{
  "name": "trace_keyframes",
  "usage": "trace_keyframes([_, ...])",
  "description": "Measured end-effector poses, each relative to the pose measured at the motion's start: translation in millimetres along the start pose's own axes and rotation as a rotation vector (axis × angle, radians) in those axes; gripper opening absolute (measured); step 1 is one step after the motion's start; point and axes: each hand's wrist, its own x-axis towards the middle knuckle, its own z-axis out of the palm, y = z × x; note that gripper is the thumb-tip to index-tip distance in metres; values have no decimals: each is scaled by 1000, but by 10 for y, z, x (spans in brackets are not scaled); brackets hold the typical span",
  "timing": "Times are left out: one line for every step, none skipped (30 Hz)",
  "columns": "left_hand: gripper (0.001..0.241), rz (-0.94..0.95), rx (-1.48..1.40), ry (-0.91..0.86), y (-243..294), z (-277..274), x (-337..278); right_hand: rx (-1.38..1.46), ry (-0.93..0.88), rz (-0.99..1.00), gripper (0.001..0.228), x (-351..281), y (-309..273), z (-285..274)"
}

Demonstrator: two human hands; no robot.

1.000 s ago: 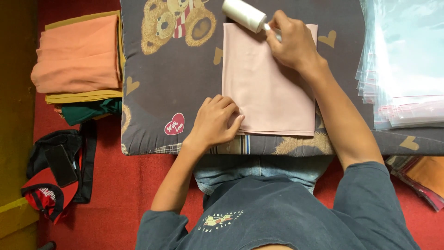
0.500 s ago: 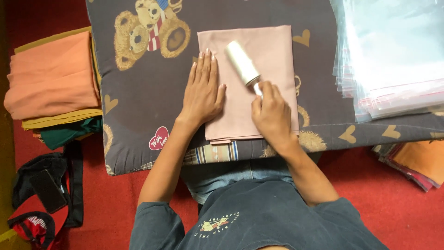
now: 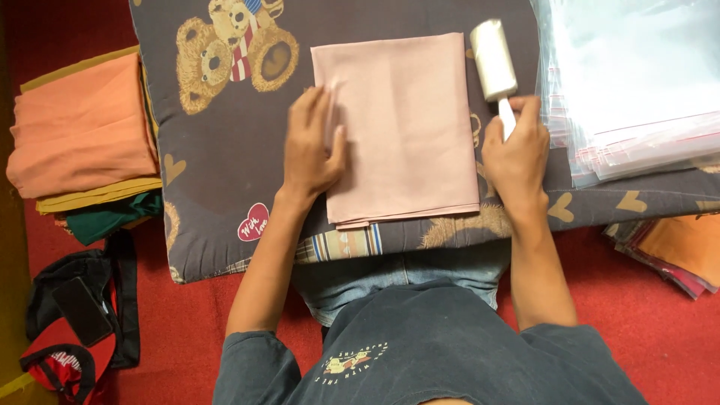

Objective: The person folds a pink garment on a cushioned surface, uses a lint roller to clean it, then places the folded item into a clear plastic bag and seals it.

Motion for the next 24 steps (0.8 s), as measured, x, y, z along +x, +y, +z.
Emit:
trace_keyframes([59, -2, 0, -1, 29, -31, 3, 0, -2, 0, 21, -60, -47, -27])
trace_keyframes([54, -53, 87, 52, 59, -63, 1, 35, -28, 68, 21, -135, -91, -51])
trace_keyframes([48, -104, 174, 105, 91, -94, 1, 71, -54, 137, 23, -209, -134, -77])
trace_keyframes([48, -102, 174, 102, 131, -105, -33, 72, -53, 140, 23, -251, -163, -100])
trace_keyframes([51, -137, 238, 50, 171, -117, -66, 28, -99, 191, 27, -291, -193, -123])
trace_keyframes([54, -171, 302, -2, 208, -133, -101, -15, -146, 241, 31, -332, -227, -143])
trace_keyframes([54, -169, 303, -5, 286, -159, -136, -13, -146, 244, 31, -366, -251, -146])
trace_keyframes([56, -205, 327, -69, 368, -183, -180, -44, -203, 269, 31, -406, -274, -155])
trace_keyframes([58, -241, 352, -133, 450, -211, -225, -75, -261, 294, 31, -448, -301, -162])
trace_keyframes([58, -243, 352, -132, 514, -226, -252, -75, -262, 293, 31, -461, -300, -152])
trace_keyframes([62, -287, 327, -171, 577, -244, -280, -91, -282, 288, 31, -477, -301, -142])
trace_keyframes([66, -332, 301, -210, 648, -259, -314, -109, -304, 283, 32, -495, -301, -138])
trace_keyframes([66, -335, 300, -209, 692, -297, -305, -110, -306, 281, 32, -485, -292, -149])
trace_keyframes([65, -394, 206, -260, 735, -331, -289, -63, -320, 266, 29, -472, -282, -162])
trace_keyframes([66, -452, 111, -310, 780, -367, -274, -16, -334, 251, 26, -460, -273, -177])
trace_keyframes([66, -452, 111, -306, 814, -420, -266, -17, -333, 248, 26, -468, -274, -195])
trace_keyframes([60, -480, 36, -334, 849, -472, -255, 45, -321, 242, 28, -474, -275, -213])
trace_keyframes([54, -506, -40, -364, 883, -522, -239, 107, -308, 239, 31, -480, -274, -232])
trace_keyframes([54, -504, -41, -362, 934, -561, -240, 106, -306, 238, 31, -493, -272, -286])
trace_keyframes([52, -526, -77, -414, 981, -603, -244, 105, -303, 231, 33, -511, -274, -334])
trace_keyframes([49, -546, -114, -466, 1026, -644, -247, 105, -300, 224, 35, -529, -274, -381])
trace_keyframes([49, -546, -114, -466, 1012, -628, -295, 105, -300, 224, 35, -547, -236, -388])
trace_keyframes([48, -536, -96, -500, 997, -611, -343, 81, -298, 206, 33, -566, -197, -392])
trace_keyframes([47, -528, -80, -535, 985, -590, -397, 55, -298, 190, 32, -589, -156, -401])
